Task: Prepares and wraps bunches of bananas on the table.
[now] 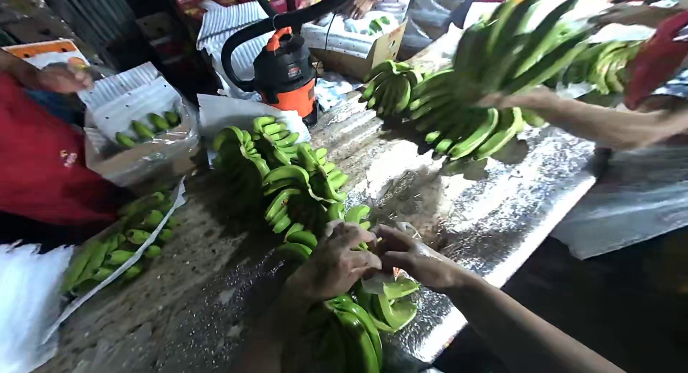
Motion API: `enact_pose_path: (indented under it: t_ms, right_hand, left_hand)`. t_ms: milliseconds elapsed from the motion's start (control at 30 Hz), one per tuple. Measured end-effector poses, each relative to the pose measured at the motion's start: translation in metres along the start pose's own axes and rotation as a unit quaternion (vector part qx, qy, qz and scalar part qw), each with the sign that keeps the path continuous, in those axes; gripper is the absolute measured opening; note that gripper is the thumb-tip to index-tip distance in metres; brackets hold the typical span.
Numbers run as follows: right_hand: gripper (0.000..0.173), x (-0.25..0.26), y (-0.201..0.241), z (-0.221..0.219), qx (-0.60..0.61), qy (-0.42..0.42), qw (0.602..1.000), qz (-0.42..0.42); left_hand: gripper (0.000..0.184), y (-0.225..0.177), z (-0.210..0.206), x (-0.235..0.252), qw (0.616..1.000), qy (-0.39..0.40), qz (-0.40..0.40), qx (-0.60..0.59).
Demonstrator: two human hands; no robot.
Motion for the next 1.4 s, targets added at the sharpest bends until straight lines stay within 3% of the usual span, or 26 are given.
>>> enact_pose_path:
  t_ms: [200,333,400,500,633,700,767,867,1000,1167,1267,1400]
  right_hand:
    - [0.026,0.006,-0.005,-0.017,0.005,0.035,0.999,-0.027]
    - [0.020,0.007,-0.002,-0.014,0.010,0.042,0.999,0.024]
    - [0.016,0.006,-0.006,0.002,0.041,0.008,0.997,0.067]
    - [0.013,-0.001,-0.017,0.029,0.070,-0.092,0.991,0.065]
    - [0.016,-0.008,-0.028,0.033,0.079,-0.157,0.984,0.011]
    - [0.018,-0.007,-0.031,0.020,0.080,-0.156,0.984,-0.012]
    - [0.020,-0.005,-0.032,0.004,0.080,-0.142,0.986,-0.026]
    - [0.023,-0.005,-0.029,-0.009,0.081,-0.127,0.988,-0.035]
    - [0.020,-0.009,-0.019,-0.008,0.106,-0.121,0.987,0.001]
    - [0.017,-0.010,-0.023,-0.003,0.148,-0.130,0.980,0.010]
    - [0.015,-0.012,-0.028,0.005,0.173,-0.143,0.974,0.014]
    - [0.016,-0.020,-0.038,0.022,0.176,-0.149,0.972,0.040]
  left_hand:
    - [0.005,0.005,0.003,-0.013,0.998,0.009,0.000,-0.054]
    - [0.020,0.020,0.024,-0.021,0.972,-0.036,0.020,-0.231]
    - [0.018,0.038,0.043,-0.034,0.949,-0.077,0.060,-0.298]
    - [0.008,0.067,0.061,-0.073,0.960,-0.085,0.168,-0.207]
    - [0.016,0.088,0.037,-0.131,0.943,0.128,0.306,0.002]
    - [0.022,0.095,0.012,-0.154,0.906,0.251,0.334,0.063]
    - [0.027,0.099,-0.006,-0.166,0.886,0.310,0.331,0.092]
    - [0.027,0.104,0.001,-0.162,0.923,0.208,0.307,0.096]
    - [0.030,0.129,0.042,-0.134,0.908,0.084,0.400,0.090]
    - [0.030,0.170,0.023,-0.086,0.896,0.129,0.424,0.021]
    - [0.028,0.185,0.005,-0.066,0.884,0.096,0.453,-0.065]
    - [0.025,0.151,0.026,-0.074,0.900,0.070,0.422,-0.078]
Point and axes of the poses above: each hand's wrist, its own x-axis towards the middle knuckle, its own z-axis out of the back of the hand, y = z × x, the point moved 8 cm from there along x, towards the middle knuckle, and after that the axes turned 4 degrees about -y, right-handed, at the moved point
